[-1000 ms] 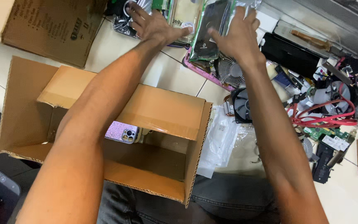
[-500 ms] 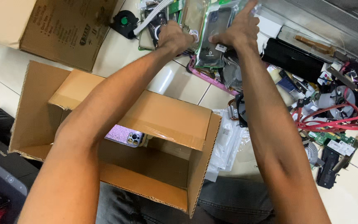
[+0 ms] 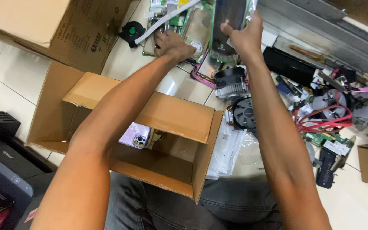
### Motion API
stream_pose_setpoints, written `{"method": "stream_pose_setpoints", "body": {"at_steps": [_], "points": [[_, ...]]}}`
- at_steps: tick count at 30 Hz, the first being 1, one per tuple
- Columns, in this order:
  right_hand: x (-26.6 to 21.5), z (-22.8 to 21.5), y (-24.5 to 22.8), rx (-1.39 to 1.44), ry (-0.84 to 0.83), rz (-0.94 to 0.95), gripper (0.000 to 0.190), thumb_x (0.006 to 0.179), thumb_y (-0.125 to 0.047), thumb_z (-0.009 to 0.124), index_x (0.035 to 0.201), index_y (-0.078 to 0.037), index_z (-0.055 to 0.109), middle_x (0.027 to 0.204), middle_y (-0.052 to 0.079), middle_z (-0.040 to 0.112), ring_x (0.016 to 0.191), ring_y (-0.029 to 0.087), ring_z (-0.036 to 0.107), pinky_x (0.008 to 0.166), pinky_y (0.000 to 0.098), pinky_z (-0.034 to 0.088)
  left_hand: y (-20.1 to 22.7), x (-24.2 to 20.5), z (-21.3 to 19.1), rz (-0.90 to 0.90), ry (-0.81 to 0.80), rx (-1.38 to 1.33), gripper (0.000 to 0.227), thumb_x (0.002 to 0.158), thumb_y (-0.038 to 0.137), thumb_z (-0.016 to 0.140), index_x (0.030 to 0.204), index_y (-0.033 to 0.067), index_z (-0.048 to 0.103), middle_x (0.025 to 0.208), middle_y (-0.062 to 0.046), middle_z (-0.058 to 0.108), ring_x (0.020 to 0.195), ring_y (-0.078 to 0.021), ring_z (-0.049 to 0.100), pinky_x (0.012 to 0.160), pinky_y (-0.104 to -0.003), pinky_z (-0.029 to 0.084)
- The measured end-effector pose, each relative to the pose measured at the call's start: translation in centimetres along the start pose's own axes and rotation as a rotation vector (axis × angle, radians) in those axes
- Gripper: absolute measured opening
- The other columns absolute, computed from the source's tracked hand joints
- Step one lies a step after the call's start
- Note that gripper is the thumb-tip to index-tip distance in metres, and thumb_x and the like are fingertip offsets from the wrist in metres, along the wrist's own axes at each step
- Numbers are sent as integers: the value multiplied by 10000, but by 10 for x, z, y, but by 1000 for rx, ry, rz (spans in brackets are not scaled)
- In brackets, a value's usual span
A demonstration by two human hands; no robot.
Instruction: The person sits on the floor and sorts through a pile of electronic components and accessories. They pick up items such as a phone case, a calculator, a fan, and a hard drive, inspecting them before placing them into a cardboard box.
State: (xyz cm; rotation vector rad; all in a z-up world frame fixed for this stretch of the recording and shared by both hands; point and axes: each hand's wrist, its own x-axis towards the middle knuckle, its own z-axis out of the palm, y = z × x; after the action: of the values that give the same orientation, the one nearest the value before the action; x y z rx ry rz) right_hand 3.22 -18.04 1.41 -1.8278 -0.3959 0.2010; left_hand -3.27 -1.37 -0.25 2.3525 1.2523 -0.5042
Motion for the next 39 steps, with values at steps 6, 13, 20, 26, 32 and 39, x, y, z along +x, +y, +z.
{"method": "stream_pose_setpoints", "body": {"at_steps": [6,13,20,26,32,39], "points": [[-26,-37,-22,163,140,59,623,854,-278,874,1304,-52,507,1249,160,728,1123,292,752,959,407,676,2,-68,-44,334,-289,-552,917,936,642,265,1594,10,179,1638,-206,317,1485,-351,385,1207,-518,338],[-123,-65,-128,637,-15,103,803,633,-268,923,1299,-47,535,1233,134,727,1069,245,742,944,395,663,-8,-212,-108,787,-410,-903,887,693,751,437,1243,58,502,1265,-146,649,1069,-247,722,915,-408,673],[-209,-59,-142,980,-17,45,438,834,-124,799,1231,-44,631,1091,125,742,934,232,742,839,387,656,-77,-332,-94,1053,-241,-950,547,1002,448,548,1386,90,394,1362,-120,584,1283,-168,496,1142,-403,388],[-246,-65,-149,1017,-26,-28,339,910,-220,817,1151,-52,649,997,127,746,884,238,770,775,406,675,-113,-369,-72,1140,-406,-1118,758,1063,530,406,1613,68,164,1591,-310,288,1466,-459,255,1197,-681,128],[-274,-73,-159,829,18,0,276,881,-180,845,1062,-39,692,886,124,756,777,200,775,683,366,676,-132,-361,-40,994,-337,-1349,587,1079,314,589,1569,82,365,1533,-185,498,1436,-308,423,1231,-564,280],[-290,-92,-169,633,113,-94,530,843,-303,904,1127,-71,520,937,84,718,764,169,742,686,334,691,-150,-350,-24,839,-212,-1589,325,1009,116,679,1318,116,576,1170,-90,746,1030,-157,719,959,-403,586]]}}
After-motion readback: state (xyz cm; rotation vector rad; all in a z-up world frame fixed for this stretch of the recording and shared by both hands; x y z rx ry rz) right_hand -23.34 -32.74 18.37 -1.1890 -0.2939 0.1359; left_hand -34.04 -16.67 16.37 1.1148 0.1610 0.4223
